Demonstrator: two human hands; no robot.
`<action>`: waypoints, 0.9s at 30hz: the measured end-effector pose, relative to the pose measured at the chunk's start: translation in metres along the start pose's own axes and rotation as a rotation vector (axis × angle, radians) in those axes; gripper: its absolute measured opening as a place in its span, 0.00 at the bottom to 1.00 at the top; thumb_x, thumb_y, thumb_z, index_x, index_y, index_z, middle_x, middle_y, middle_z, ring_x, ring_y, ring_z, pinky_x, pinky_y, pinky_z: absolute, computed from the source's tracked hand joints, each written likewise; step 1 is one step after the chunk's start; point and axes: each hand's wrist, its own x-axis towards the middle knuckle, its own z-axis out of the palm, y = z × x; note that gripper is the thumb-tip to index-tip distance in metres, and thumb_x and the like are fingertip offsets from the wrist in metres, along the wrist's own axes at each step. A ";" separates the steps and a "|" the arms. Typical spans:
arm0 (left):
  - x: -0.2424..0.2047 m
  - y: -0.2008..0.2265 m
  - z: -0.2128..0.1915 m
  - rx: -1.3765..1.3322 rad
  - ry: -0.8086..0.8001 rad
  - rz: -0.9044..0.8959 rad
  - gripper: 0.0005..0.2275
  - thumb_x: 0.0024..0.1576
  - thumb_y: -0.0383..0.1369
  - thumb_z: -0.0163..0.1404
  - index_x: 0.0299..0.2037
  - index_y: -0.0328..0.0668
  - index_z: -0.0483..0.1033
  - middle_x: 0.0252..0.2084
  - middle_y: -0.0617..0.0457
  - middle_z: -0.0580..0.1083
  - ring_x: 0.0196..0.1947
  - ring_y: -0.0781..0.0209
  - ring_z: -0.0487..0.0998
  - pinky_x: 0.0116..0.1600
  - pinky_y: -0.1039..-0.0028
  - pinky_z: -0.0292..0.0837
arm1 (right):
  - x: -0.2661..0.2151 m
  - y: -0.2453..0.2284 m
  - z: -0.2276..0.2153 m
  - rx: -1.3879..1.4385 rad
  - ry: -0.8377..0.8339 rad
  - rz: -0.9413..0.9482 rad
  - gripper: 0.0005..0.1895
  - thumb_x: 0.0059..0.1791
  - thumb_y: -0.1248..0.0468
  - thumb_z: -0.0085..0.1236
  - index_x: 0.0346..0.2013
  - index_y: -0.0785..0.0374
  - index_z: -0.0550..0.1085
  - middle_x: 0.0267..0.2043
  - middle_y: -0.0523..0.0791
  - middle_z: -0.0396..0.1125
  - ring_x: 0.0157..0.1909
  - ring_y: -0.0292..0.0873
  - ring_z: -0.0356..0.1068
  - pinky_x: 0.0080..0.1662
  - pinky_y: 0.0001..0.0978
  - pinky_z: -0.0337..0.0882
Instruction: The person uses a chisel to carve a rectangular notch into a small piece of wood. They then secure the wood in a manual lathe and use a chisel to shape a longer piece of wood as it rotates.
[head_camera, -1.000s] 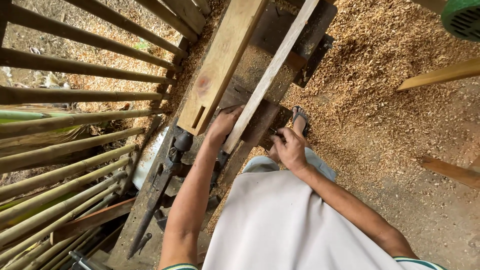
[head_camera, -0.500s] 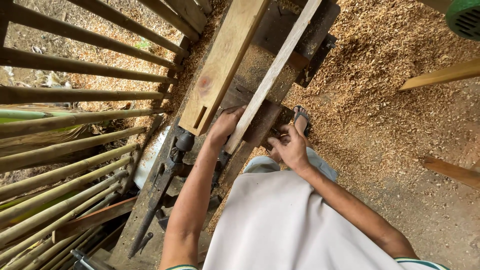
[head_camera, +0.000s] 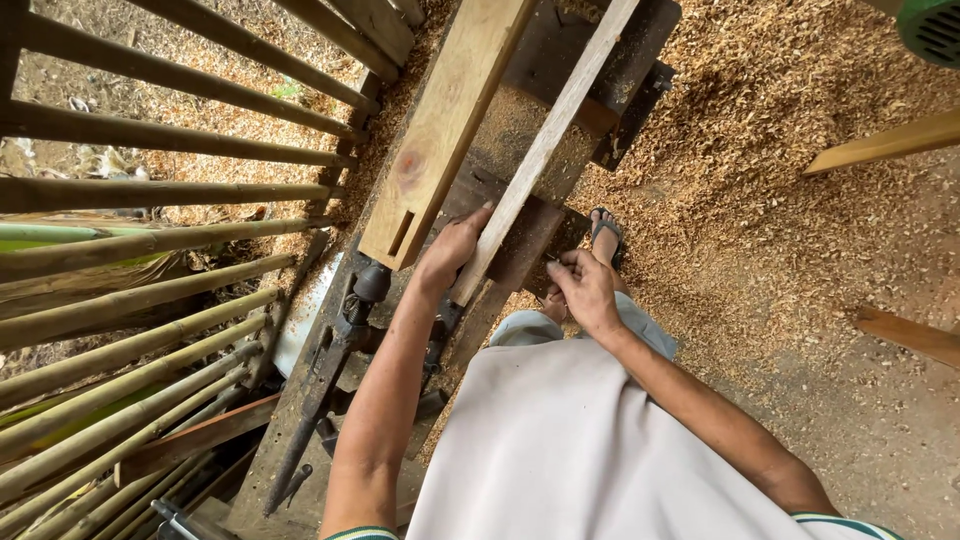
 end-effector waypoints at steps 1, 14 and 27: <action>0.004 -0.004 0.001 -0.052 -0.003 0.021 0.27 0.63 0.51 0.36 0.66 0.43 0.69 0.69 0.40 0.66 0.67 0.46 0.67 0.70 0.56 0.58 | 0.001 0.014 -0.002 0.132 -0.033 0.163 0.28 0.53 0.43 0.51 0.40 0.69 0.70 0.29 0.48 0.70 0.25 0.40 0.72 0.25 0.30 0.71; 0.043 -0.033 -0.003 -0.040 0.058 0.134 0.19 0.65 0.41 0.44 0.62 0.43 0.75 0.64 0.45 0.73 0.62 0.55 0.72 0.66 0.65 0.64 | 0.015 0.018 -0.004 0.246 0.010 0.193 0.17 0.58 0.56 0.51 0.42 0.70 0.72 0.29 0.46 0.70 0.25 0.35 0.72 0.26 0.25 0.74; 0.055 -0.042 -0.006 0.084 0.050 0.086 0.21 0.66 0.46 0.40 0.63 0.47 0.73 0.66 0.41 0.70 0.64 0.48 0.71 0.70 0.57 0.63 | 0.004 -0.003 0.000 -0.054 -0.027 0.081 0.16 0.55 0.53 0.55 0.35 0.65 0.72 0.22 0.42 0.69 0.23 0.33 0.71 0.25 0.25 0.69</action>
